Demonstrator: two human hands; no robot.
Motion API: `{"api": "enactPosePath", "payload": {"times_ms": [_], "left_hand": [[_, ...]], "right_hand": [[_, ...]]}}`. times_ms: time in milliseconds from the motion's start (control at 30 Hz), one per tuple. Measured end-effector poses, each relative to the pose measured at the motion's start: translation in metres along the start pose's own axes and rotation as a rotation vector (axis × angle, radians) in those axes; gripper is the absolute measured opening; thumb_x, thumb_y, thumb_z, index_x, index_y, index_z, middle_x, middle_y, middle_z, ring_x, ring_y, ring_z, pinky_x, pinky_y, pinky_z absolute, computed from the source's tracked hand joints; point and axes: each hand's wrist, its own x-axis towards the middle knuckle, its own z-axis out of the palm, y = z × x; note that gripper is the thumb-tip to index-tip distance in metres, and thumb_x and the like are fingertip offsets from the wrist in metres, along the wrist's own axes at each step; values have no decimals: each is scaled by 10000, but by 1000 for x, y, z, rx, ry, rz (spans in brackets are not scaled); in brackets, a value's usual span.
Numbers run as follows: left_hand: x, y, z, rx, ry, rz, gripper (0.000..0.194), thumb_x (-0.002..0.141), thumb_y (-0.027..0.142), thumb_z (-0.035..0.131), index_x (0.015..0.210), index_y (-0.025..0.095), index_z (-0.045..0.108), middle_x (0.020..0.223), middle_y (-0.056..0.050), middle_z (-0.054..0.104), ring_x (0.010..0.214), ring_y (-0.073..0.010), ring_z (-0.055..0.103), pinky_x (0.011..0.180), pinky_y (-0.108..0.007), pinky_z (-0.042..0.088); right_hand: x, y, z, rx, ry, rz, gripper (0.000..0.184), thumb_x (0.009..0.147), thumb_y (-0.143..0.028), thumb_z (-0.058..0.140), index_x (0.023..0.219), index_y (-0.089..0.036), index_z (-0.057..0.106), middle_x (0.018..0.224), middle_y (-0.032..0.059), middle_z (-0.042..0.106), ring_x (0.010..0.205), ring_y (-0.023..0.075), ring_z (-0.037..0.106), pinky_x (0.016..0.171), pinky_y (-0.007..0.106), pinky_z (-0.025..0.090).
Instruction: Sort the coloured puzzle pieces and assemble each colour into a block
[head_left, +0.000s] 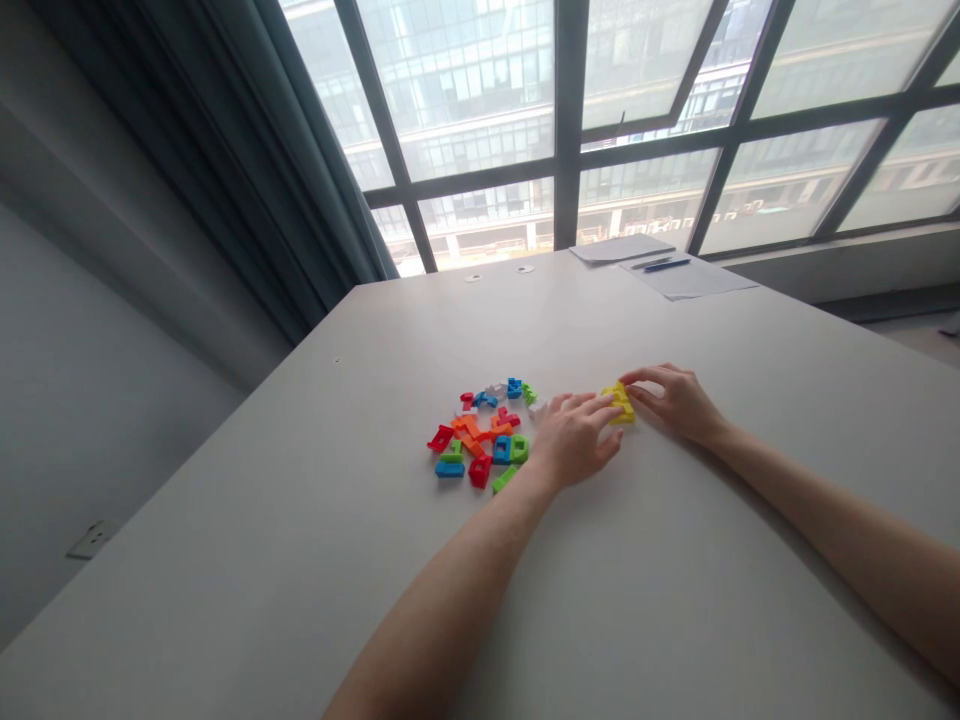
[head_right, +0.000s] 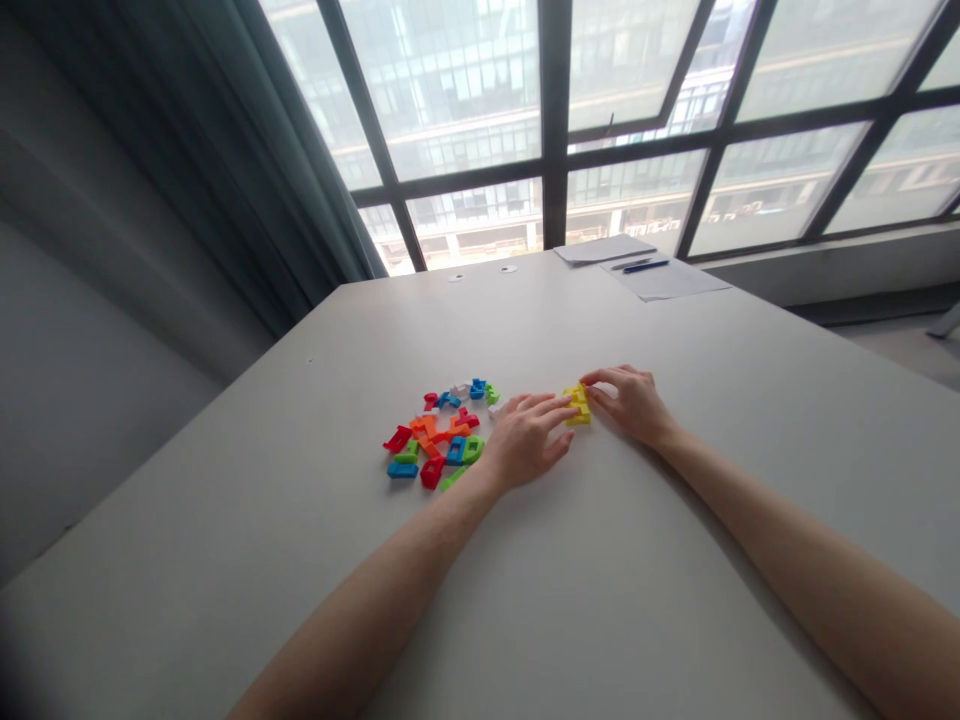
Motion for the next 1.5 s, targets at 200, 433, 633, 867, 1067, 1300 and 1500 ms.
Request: {"api": "enactPosePath", "payload": {"times_ms": [200, 433, 633, 867, 1067, 1300, 1500], "left_hand": [[0, 1, -1, 0, -8, -4, 298, 919, 324, 523, 1195, 275, 625, 1346, -9, 601, 1247, -206, 530, 1099, -448, 353], [-1, -1, 1, 22, 6, 6, 307, 914, 324, 531, 1203, 279, 620, 1337, -17, 608, 1237, -213, 534, 1097, -466, 355], [-1, -1, 0, 21, 6, 15, 302, 909, 317, 534, 1195, 278, 623, 1335, -19, 608, 1234, -216, 534, 1094, -463, 360], [2, -1, -5, 6, 49, 5, 385, 905, 295, 529, 1285, 235, 531, 1340, -51, 592, 1216, -215, 536, 1069, -423, 380], [10, -4, -32, 101, -107, -188, 358, 790, 443, 680, 1047, 206, 607, 1109, -89, 648, 1102, -290, 565, 981, -465, 435], [10, -13, -58, 80, -415, -190, 232, 793, 389, 696, 947, 222, 649, 1077, -61, 633, 1114, -284, 551, 970, -437, 434], [13, -18, -55, -23, -397, -203, 121, 838, 300, 682, 918, 210, 667, 1031, -35, 653, 997, -214, 614, 895, -323, 466]], "right_hand": [[0, -2, -1, 16, -33, -36, 201, 851, -337, 543, 975, -283, 692, 1017, 24, 752, 981, 263, 665, 946, 451, 426], [0, 0, 0, -1, -34, -33, 187, 851, -329, 541, 957, -273, 684, 1003, 29, 749, 981, 257, 660, 955, 443, 416], [0, 0, -1, 24, -34, -19, 175, 838, -348, 551, 920, -269, 685, 978, 36, 749, 964, 261, 663, 953, 450, 425], [1, 0, -3, 95, 15, 81, 279, 827, -410, 536, 969, -228, 693, 913, 73, 734, 884, 265, 667, 857, 440, 489], [3, 2, -6, 158, 68, 218, 309, 816, -443, 528, 957, -226, 697, 902, 71, 736, 825, 253, 674, 829, 440, 510], [3, 4, -4, 170, 82, 238, 313, 814, -424, 531, 971, -212, 699, 958, 88, 742, 860, 268, 675, 845, 460, 510], [3, 6, -2, 191, 101, 228, 301, 810, -417, 532, 959, -213, 696, 993, 80, 741, 853, 260, 669, 853, 461, 506]]}}
